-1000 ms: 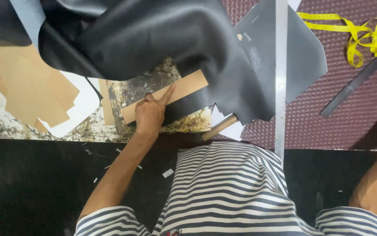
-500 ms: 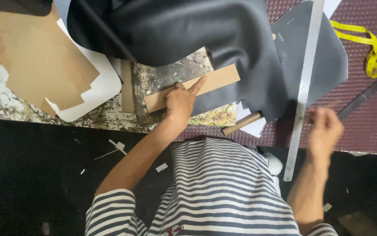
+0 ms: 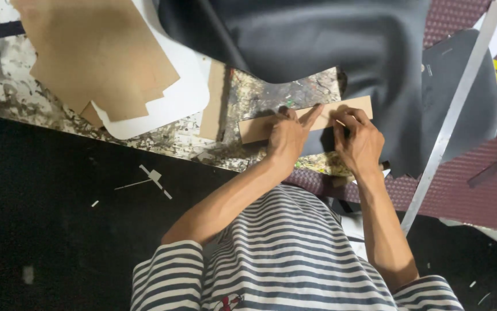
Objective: Organizing leather pieces and cardboard templates on a workbench and marking a leather strip
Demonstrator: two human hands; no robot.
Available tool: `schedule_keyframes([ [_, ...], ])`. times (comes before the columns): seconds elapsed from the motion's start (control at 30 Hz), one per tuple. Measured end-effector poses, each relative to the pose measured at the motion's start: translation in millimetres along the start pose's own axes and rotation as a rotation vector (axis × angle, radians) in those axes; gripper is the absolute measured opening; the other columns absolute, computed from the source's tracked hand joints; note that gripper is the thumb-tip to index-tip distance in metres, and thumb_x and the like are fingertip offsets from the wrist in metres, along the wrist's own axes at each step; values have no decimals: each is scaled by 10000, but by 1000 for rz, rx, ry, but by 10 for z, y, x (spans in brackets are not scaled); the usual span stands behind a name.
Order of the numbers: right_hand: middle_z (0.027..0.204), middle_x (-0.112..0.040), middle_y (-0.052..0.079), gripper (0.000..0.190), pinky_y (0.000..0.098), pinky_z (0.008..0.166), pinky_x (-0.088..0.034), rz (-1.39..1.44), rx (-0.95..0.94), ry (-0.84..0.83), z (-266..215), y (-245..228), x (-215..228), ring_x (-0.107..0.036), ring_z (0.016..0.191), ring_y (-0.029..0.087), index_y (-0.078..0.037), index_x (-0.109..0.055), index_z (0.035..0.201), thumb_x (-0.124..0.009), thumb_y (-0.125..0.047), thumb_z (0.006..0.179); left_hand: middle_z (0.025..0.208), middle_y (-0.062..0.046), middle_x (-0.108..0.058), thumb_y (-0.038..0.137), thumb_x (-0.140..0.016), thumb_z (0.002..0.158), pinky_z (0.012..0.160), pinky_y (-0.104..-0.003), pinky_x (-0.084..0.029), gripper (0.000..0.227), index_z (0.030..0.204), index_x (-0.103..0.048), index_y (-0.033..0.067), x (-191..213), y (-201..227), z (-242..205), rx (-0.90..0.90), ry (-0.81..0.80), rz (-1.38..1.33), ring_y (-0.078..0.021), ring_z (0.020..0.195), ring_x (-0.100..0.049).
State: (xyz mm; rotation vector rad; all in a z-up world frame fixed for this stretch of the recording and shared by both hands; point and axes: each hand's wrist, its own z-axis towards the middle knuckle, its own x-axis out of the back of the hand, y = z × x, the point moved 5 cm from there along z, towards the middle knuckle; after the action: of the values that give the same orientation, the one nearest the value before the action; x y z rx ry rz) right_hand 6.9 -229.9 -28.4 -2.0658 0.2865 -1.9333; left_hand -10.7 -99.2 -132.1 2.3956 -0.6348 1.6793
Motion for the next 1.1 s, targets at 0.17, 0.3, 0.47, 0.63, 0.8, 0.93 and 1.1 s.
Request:
schedule_keyframes([
  [0.17, 1111, -692, -18, 114, 505, 741, -598, -46, -67, -7, 10, 0, -83, -723, 903, 362, -283, -783, 1100, -706, -309, 1020, 1052, -205, -595, 131, -442, 974, 635, -450, -506, 571, 1541, -416, 194, 287, -401, -477, 28, 99, -250, -321, 943, -560],
  [0.3, 1136, -694, -26, 139, 521, 745, -597, -102, -71, -20, 2, 46, -128, -721, 902, 368, -294, -781, 1117, -697, -313, 1007, 1299, -268, -525, 301, -606, 965, 918, -608, -520, 637, 1526, -446, 46, 573, -550, -731, 11, -58, -457, -353, 1164, -515],
  [0.47, 1138, -692, -4, 146, 514, 752, -597, -106, -29, -47, -15, -4, -90, -721, 919, 364, -258, -779, 1131, -692, -295, 1020, 1454, -255, -422, 391, -695, 931, 1003, -810, -359, 749, 1539, -417, 51, 701, -559, -908, 64, -61, -542, -383, 1303, -454],
  [0.63, 1095, -677, 74, 180, 541, 746, -581, -88, 49, -74, 31, 8, -56, -712, 899, 404, -162, -774, 1136, -691, -252, 1004, 1441, -237, -442, 419, -685, 938, 1006, -840, -338, 768, 1556, -389, 71, 691, -545, -854, 97, -58, -561, -376, 1305, -467],
  [0.8, 993, -522, 131, 361, 438, 848, -454, 396, 186, 60, 160, -410, 183, -605, 962, 393, -89, -707, 1011, -434, -258, 1175, 1506, -260, -368, 385, -658, 970, 1047, -843, -263, 723, 1566, -372, 93, 773, -582, -840, 97, -170, -601, -440, 1449, -324],
  [0.93, 993, -513, 166, 320, 449, 884, -463, 552, 399, 9, 408, -1058, 129, -605, 1002, 395, -25, -692, 1091, -420, -183, 1147, 1520, -256, -330, 392, -704, 938, 1043, -860, -222, 754, 1557, -390, 95, 761, -544, -871, 124, -150, -589, -466, 1469, -261],
  [1.1, 963, -695, 239, 149, 525, 826, -532, 689, 684, -420, 521, -1805, -45, -689, 961, 472, 47, -673, 1052, -590, -76, 1051, 1567, -219, -372, 499, -580, 989, 1091, -846, -122, 648, 1510, -493, 123, 149, -233, -672, 138, -149, -581, -472, 1486, -247],
])
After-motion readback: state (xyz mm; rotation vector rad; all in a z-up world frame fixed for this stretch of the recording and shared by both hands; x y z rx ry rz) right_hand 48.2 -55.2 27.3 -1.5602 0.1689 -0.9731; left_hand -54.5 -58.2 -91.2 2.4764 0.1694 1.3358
